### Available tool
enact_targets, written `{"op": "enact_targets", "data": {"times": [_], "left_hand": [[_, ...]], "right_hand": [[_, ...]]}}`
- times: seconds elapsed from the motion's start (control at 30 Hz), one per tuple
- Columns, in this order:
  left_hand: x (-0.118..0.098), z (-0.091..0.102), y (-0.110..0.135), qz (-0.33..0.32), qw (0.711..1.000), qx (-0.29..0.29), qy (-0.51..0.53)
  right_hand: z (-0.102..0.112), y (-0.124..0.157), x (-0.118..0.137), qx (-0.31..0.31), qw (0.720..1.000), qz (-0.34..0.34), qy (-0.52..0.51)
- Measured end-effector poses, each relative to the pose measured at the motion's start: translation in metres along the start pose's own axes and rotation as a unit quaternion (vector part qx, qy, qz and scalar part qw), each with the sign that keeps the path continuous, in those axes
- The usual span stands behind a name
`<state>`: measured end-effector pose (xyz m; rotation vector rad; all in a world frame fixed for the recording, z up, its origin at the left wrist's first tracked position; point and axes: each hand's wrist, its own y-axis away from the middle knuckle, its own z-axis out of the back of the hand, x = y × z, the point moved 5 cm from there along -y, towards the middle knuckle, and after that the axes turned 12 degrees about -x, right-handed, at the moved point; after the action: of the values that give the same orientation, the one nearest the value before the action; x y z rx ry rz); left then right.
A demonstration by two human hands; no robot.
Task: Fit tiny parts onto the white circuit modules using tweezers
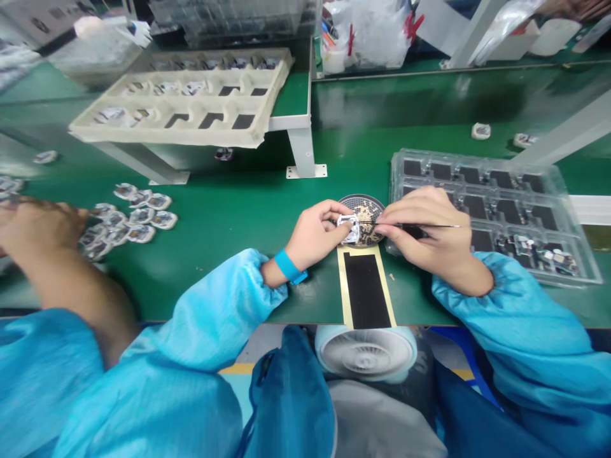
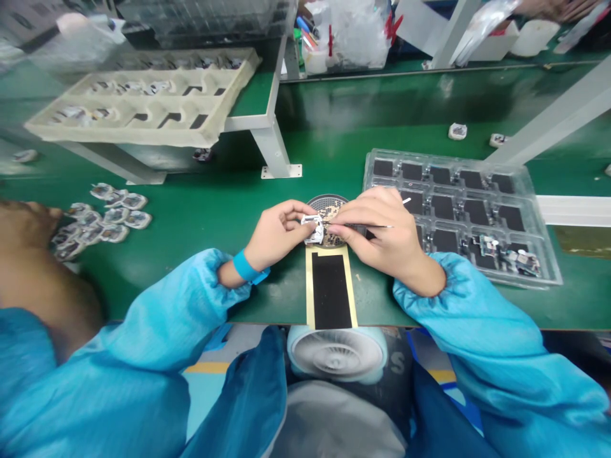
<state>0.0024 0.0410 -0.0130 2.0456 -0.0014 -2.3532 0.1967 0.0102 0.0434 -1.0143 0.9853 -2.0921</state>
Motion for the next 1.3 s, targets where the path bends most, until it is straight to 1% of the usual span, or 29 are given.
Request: {"op": "enact_targets", "data": {"times": [0.17, 0.27, 0.37, 0.47, 0.57, 0.7, 0.83, 0.9, 0.97, 1.03, 1.1, 1.2, 1.27, 1.3], "left_hand": [[0.0, 0.0, 0.0, 0.002, 1.0, 0.0, 0.002], [0.0, 0.0, 0.0, 0.001, 1.0, 0.001, 0.004], [-0.001, 0.0, 0.0, -0.008, 1.0, 0.012, 0.009], [-0.002, 0.001, 0.001, -0.019, 1.0, 0.019, 0.015], [-0.003, 0.001, 0.001, -0.026, 0.999, 0.016, 0.015], [-0.004, 0.001, 0.002, -0.043, 0.999, 0.014, 0.001], [-0.006, 0.002, 0.002, -0.075, 0.997, 0.007, -0.024], [-0.007, 0.003, 0.002, -0.091, 0.995, 0.002, -0.037], [-0.008, 0.005, 0.002, -0.103, 0.994, -0.001, -0.047], [-0.007, 0.005, 0.001, -0.106, 0.993, 0.003, -0.053], [-0.006, 0.005, 0.001, -0.103, 0.993, 0.011, -0.056], [-0.004, 0.007, -0.002, -0.089, 0.995, 0.01, -0.044], [-0.003, 0.008, -0.004, -0.073, 0.997, 0.007, -0.02], [-0.003, 0.009, -0.006, -0.067, 0.998, 0.009, -0.006]], "right_hand": [[-0.003, 0.0, 0.002, 0.014, 1.0, 0.008, 0.009], [0.0, -0.001, 0.003, -0.006, 1.0, 0.002, 0.003], [0.004, -0.002, 0.0, -0.032, 0.999, -0.019, -0.026], [0.005, -0.002, -0.005, -0.033, 0.998, -0.043, -0.04], [0.004, 0.0, -0.009, -0.028, 0.997, -0.066, -0.03], [0.0, 0.002, -0.011, -0.007, 0.995, -0.095, -0.015], [-0.001, 0.001, -0.013, 0.017, 0.99, -0.131, -0.045], [0.0, -0.001, -0.016, 0.036, 0.983, -0.164, -0.079], [0.0, -0.002, -0.022, 0.069, 0.97, -0.202, -0.115], [-0.001, -0.002, -0.026, 0.103, 0.957, -0.229, -0.146], [-0.002, -0.003, -0.029, 0.12, 0.947, -0.246, -0.165], [-0.001, -0.004, -0.029, 0.107, 0.939, -0.275, -0.177], [0.006, -0.005, -0.029, 0.058, 0.934, -0.291, -0.197], [0.015, -0.006, -0.03, 0.015, 0.934, -0.296, -0.2]]}}
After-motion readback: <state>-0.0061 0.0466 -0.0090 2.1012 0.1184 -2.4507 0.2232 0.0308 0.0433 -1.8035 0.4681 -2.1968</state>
